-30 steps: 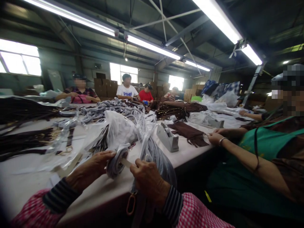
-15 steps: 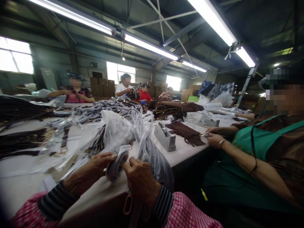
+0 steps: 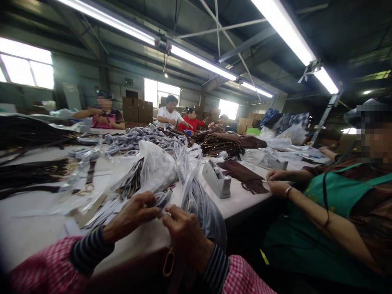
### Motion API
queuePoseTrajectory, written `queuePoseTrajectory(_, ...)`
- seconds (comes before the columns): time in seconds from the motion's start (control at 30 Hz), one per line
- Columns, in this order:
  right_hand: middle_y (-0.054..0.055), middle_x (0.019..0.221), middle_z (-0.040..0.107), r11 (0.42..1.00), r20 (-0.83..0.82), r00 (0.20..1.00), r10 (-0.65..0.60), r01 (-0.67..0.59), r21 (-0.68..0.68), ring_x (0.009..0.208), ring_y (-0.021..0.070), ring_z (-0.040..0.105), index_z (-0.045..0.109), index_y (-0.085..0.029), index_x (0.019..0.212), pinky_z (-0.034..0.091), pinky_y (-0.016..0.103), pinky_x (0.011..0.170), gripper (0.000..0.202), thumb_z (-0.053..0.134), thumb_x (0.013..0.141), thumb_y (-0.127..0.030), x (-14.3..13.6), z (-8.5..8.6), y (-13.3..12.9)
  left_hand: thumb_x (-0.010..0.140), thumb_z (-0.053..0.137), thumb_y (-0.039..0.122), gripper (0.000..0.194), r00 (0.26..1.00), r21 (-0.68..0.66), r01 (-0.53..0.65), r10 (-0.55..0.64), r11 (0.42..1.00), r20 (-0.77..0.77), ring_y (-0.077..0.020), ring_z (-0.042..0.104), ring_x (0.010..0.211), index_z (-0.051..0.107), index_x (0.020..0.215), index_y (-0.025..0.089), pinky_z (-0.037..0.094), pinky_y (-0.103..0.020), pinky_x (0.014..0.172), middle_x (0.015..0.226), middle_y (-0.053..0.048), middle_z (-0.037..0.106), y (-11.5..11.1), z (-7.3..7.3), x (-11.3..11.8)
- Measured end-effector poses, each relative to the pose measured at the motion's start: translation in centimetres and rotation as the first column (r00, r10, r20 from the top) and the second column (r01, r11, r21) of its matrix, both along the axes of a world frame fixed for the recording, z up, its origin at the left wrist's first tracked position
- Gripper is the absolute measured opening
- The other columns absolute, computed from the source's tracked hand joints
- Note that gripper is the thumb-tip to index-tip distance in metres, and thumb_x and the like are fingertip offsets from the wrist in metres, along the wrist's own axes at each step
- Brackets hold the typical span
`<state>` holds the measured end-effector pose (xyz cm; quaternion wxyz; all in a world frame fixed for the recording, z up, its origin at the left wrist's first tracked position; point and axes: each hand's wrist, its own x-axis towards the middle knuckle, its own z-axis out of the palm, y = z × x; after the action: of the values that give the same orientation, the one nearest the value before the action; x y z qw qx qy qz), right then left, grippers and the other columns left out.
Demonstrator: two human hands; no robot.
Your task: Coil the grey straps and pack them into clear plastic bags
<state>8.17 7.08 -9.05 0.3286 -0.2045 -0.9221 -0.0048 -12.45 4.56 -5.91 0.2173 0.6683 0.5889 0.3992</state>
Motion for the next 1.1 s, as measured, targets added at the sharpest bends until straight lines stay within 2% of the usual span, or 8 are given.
queuePoseTrajectory(0.1, 0.010, 0.125, 0.066, 0.980, -0.013, 0.998, 0.057, -0.058, -0.189, 0.103, 0.0171, 0.069, 0.070, -0.016, 0.101, 0.054, 0.025, 0.087, 0.020, 0.052, 0.097, -0.008, -0.5, -0.1, 0.8, 0.080, 0.066, 0.027, 0.014, 0.960, 0.157, 0.044, 0.002, 0.987, -0.281, -0.0247, 0.054, 0.079, 0.060, 0.070, 0.021, 0.034, -0.034, 0.072, 0.078, -0.004, 0.059, 0.0, -1.7, 0.6)
queuePoseTrajectory(0.23, 0.005, 0.109, 0.071, 0.917, -0.032, 0.996, 0.079, -0.085, -0.391, 0.099, 0.0152, 0.069, 0.073, -0.017, 0.093, 0.052, 0.023, 0.090, 0.015, 0.064, 0.091, -0.006, -1.1, 0.0, 1.8, 0.088, 0.055, 0.024, 0.015, 0.928, 0.186, 0.126, -0.049, 0.974, -0.368, -0.0271, 0.057, 0.086, 0.065, 0.077, 0.019, 0.040, -0.037, 0.077, 0.086, -0.009, 0.062, 0.1, -4.0, 0.8)
queuePoseTrajectory(0.43, 0.001, 0.085, 0.072, 0.871, -0.049, 0.997, 0.066, -0.082, -0.485, 0.080, 0.0131, 0.067, 0.079, -0.019, 0.084, 0.048, 0.022, 0.078, 0.018, 0.068, 0.089, -0.006, -1.7, 1.6, 2.7, 0.088, 0.055, 0.031, 0.022, 0.953, 0.107, 0.270, -0.250, 0.957, -0.172, -0.0272, 0.062, 0.089, 0.074, 0.087, 0.020, 0.043, -0.037, 0.082, 0.090, -0.008, 0.070, 0.2, -2.8, -1.2)
queuePoseTrajectory(0.53, 0.000, 0.079, 0.073, 0.813, -0.078, 0.996, 0.051, -0.087, -0.575, 0.077, 0.0136, 0.067, 0.079, -0.017, 0.080, 0.048, 0.023, 0.076, 0.013, 0.073, 0.081, -0.005, -2.2, 2.2, 3.5, 0.086, 0.056, 0.028, 0.020, 0.975, 0.023, 0.218, -0.217, 0.976, -0.044, -0.0254, 0.065, 0.081, 0.074, 0.086, 0.019, 0.044, -0.034, 0.076, 0.083, -0.006, 0.073, 0.3, -1.4, -1.3)
queuePoseTrajectory(0.7, -0.005, 0.062, 0.062, 0.620, -0.071, 0.997, -0.028, -0.038, -0.784, 0.061, 0.0115, 0.060, 0.069, -0.015, 0.071, 0.043, 0.020, 0.057, 0.010, 0.077, 0.069, -0.009, -3.2, 2.5, 5.1, 0.076, 0.067, 0.025, 0.024, 0.951, 0.060, 0.106, -0.119, 0.993, 0.286, -0.0203, 0.064, 0.069, 0.064, 0.099, 0.019, 0.046, -0.029, 0.067, 0.075, -0.001, 0.072, 1.1, -2.2, -0.2)
queuePoseTrajectory(0.87, -0.005, 0.064, 0.062, 0.461, -0.053, 0.998, 0.017, -0.054, -0.886, 0.056, 0.0108, 0.058, 0.068, -0.017, 0.084, 0.042, 0.019, 0.052, 0.019, 0.071, 0.067, -0.008, -3.7, 2.3, 6.3, 0.080, 0.071, 0.033, 0.018, 0.932, 0.180, 0.066, -0.125, 0.981, 0.340, -0.0168, 0.058, 0.070, 0.058, 0.083, 0.021, 0.044, -0.027, 0.065, 0.072, 0.003, 0.062, 0.8, -3.8, 0.2)
queuePoseTrajectory(1.0, -0.004, 0.060, 0.060, 0.467, -0.085, 0.992, 0.089, -0.117, -0.877, 0.057, 0.0101, 0.053, 0.070, -0.015, 0.071, 0.038, 0.019, 0.052, 0.001, 0.071, 0.072, -0.016, -3.5, 1.4, 6.7, 0.088, 0.067, 0.042, 0.023, 0.982, 0.164, 0.039, -0.069, 0.986, 0.178, -0.0178, 0.057, 0.072, 0.059, 0.095, 0.021, 0.045, -0.030, 0.067, 0.078, 0.002, 0.061, 0.2, -3.3, -0.5)
queuePoseTrajectory(1.1, -0.004, 0.058, 0.059, 0.496, -0.156, 0.985, 0.067, -0.169, -0.852, 0.056, 0.0095, 0.052, 0.070, -0.014, 0.069, 0.037, 0.020, 0.052, 0.006, 0.073, 0.073, -0.018, -3.6, 0.6, 6.5, 0.088, 0.071, 0.049, 0.030, 0.982, 0.164, 0.077, -0.047, 0.983, -0.181, -0.0251, 0.057, 0.091, 0.067, 0.101, 0.023, 0.044, -0.039, 0.081, 0.097, -0.003, 0.066, -0.2, -3.1, -1.5)
